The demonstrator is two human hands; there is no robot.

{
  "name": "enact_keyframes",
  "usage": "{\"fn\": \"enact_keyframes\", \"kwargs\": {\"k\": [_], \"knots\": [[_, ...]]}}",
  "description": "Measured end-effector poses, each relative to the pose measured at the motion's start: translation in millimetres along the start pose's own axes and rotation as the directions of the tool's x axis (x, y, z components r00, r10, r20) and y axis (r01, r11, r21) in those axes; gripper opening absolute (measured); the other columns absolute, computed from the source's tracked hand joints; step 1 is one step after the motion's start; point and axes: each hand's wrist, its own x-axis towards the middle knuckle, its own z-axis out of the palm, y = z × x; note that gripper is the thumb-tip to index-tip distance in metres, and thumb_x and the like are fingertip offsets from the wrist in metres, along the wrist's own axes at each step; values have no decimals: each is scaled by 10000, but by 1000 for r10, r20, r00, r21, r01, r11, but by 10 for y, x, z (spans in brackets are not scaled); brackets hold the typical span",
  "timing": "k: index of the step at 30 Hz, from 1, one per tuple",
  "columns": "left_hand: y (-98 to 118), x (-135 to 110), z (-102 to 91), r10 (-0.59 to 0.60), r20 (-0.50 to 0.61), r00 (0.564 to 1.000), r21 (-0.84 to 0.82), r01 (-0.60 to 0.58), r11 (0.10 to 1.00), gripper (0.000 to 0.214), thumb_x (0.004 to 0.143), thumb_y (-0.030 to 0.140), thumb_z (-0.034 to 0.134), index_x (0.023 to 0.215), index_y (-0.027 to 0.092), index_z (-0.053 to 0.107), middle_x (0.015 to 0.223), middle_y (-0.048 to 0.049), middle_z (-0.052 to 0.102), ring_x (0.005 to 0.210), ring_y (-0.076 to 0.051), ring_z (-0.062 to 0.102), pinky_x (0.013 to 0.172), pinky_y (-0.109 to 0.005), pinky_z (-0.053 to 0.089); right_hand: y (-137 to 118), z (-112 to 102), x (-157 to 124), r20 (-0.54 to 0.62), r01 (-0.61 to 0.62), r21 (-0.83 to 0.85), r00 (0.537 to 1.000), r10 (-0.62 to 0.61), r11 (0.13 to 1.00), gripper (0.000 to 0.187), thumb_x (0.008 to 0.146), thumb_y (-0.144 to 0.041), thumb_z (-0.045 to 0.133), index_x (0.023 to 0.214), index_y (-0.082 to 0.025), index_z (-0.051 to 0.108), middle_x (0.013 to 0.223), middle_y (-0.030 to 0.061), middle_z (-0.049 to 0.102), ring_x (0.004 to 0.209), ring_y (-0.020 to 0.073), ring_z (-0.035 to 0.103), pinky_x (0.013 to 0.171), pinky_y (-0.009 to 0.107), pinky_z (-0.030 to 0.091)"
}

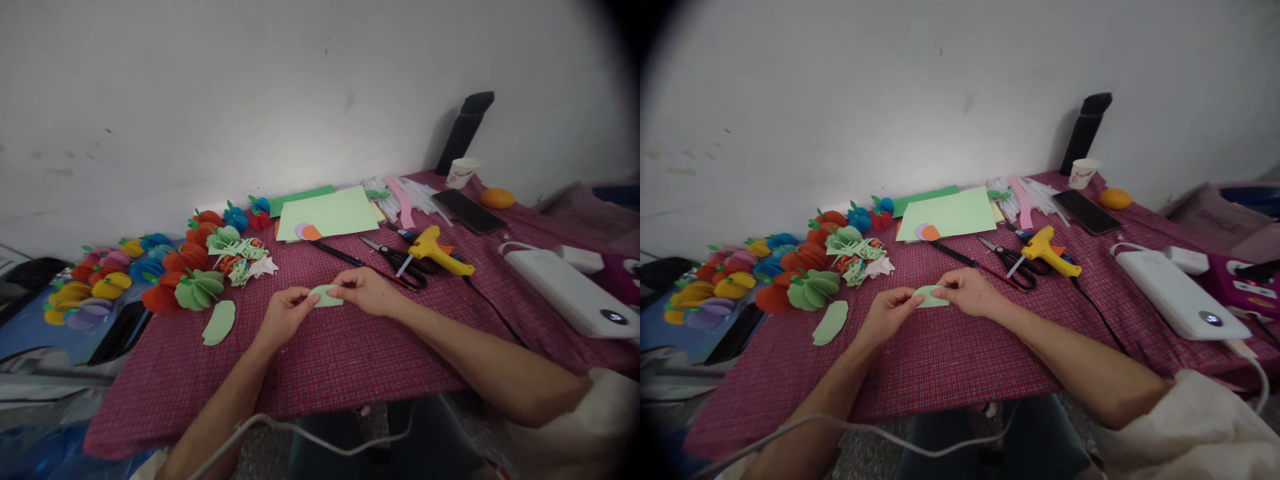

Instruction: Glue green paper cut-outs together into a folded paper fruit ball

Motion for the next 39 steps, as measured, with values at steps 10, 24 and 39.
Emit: {"fn": "enact_keyframes", "kwargs": {"k": [10,24,39], "knots": [[12,-3,-19,39,-100,994,67,-32,997,221,777,345,575,767,163,699,657,1,642,637,-121,546,614,-223,416,40,41,4,118,-26,-68,992,34,997,337,775,-404,536,541,-161,530,497,-60,356,462,70,309,437,211,220],[13,3,-39,80,-83,993,93,-72,993,252,775,366,567,699,159,688,634,13,604,639,-116,520,614,-223,392,74,76,-22,200,-63,-113,976,85,992,352,784,-445,513,593,-156,578,504,-55,389,465,79,320,457,218,257],[-33,-8,-14,-33,66,997,-81,39,996,282,727,386,611,681,119,693,661,-24,676,639,-139,590,629,-235,457,31,53,-30,174,-40,-63,983,51,997,305,776,-429,539,775,-160,683,647,-11,597,580,132,498,556,246,383]]}}
